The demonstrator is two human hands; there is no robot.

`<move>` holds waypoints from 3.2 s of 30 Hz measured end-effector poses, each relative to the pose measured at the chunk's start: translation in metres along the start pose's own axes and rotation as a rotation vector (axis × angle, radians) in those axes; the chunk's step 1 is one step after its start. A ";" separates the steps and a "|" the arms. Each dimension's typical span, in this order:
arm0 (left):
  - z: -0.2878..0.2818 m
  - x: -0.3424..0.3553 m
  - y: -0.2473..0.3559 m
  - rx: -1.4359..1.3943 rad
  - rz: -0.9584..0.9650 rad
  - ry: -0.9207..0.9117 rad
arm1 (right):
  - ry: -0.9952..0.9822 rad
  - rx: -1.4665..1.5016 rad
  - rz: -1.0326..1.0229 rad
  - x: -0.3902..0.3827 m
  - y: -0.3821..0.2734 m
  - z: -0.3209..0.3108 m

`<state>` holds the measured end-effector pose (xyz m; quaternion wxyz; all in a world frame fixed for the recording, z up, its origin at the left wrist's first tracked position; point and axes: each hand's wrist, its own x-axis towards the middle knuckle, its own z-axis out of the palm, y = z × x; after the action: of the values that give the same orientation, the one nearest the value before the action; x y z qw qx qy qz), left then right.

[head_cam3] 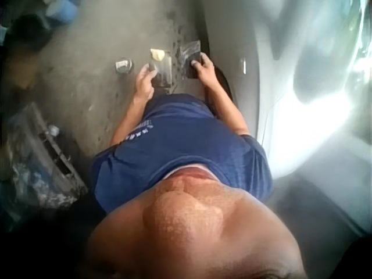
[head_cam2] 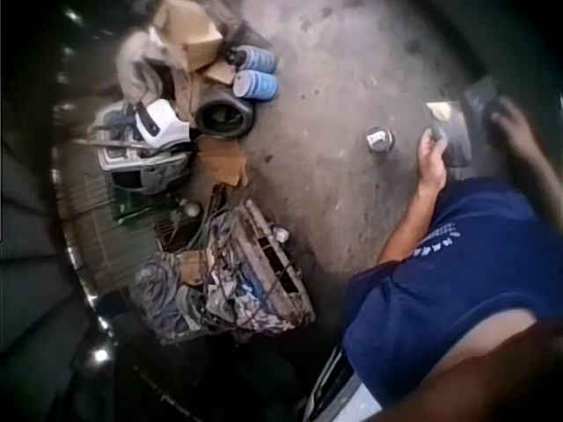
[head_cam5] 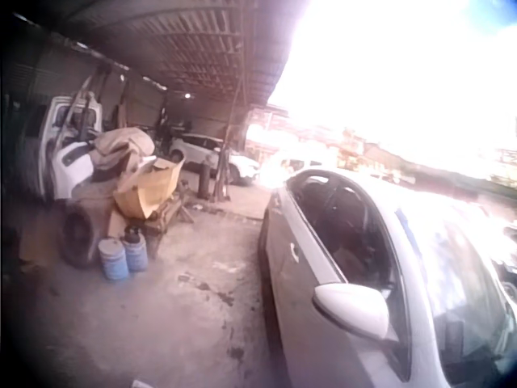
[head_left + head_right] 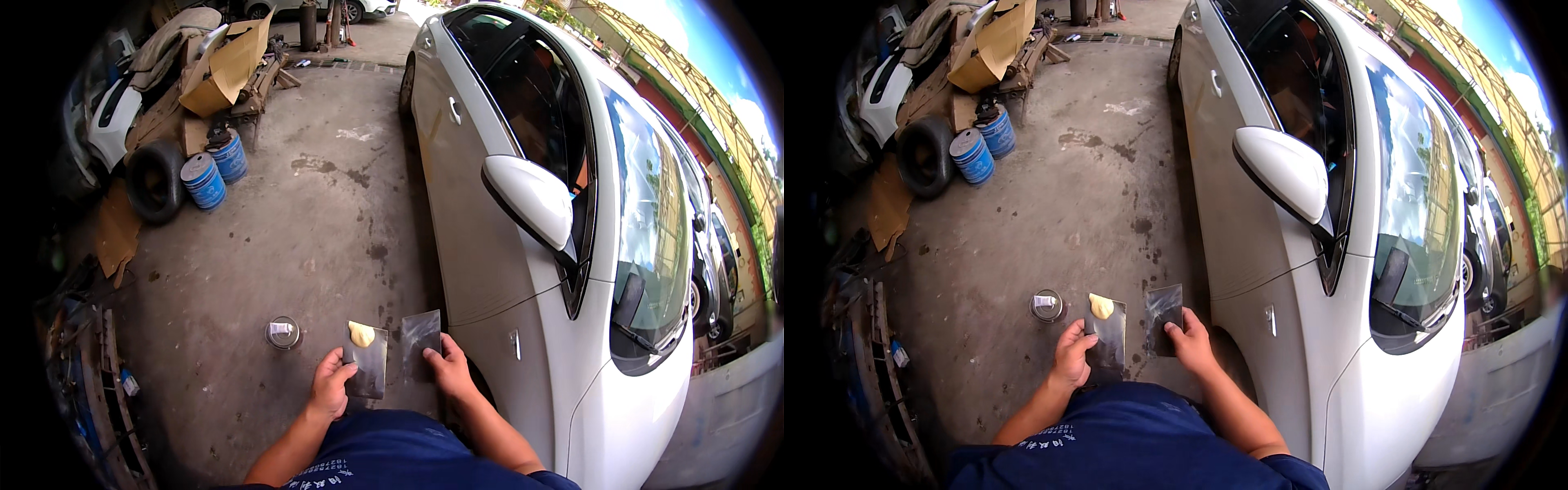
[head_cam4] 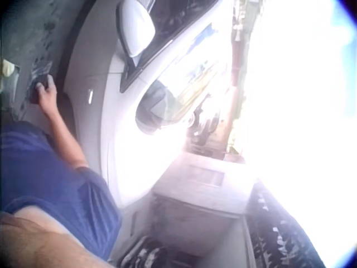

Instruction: The person applies a yellow body filler to the side of a white car using a small metal scraper, spreading it along the lower door and rear quarter panel. They then scrape excess filler off the tool onto a piece of cardboard and wipe the car surface with their hand.

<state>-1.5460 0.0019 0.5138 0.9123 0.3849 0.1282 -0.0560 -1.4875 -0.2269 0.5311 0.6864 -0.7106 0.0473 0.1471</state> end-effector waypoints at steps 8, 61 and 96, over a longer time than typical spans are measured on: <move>-0.005 0.121 0.094 -0.141 -0.278 -0.233 | -0.015 0.102 -0.003 0.134 -0.085 0.074; -0.079 0.830 0.451 -0.004 -0.057 -0.040 | 0.155 -0.211 -1.863 0.713 -0.529 0.139; -0.041 1.075 0.497 0.062 -0.140 -0.049 | 0.673 0.261 -0.842 1.035 -0.459 0.060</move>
<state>-0.4207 0.3740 0.5304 0.8967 0.4014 0.1307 -0.1330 -0.3873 -0.0039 0.6883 0.7154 -0.5849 -0.0062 -0.3820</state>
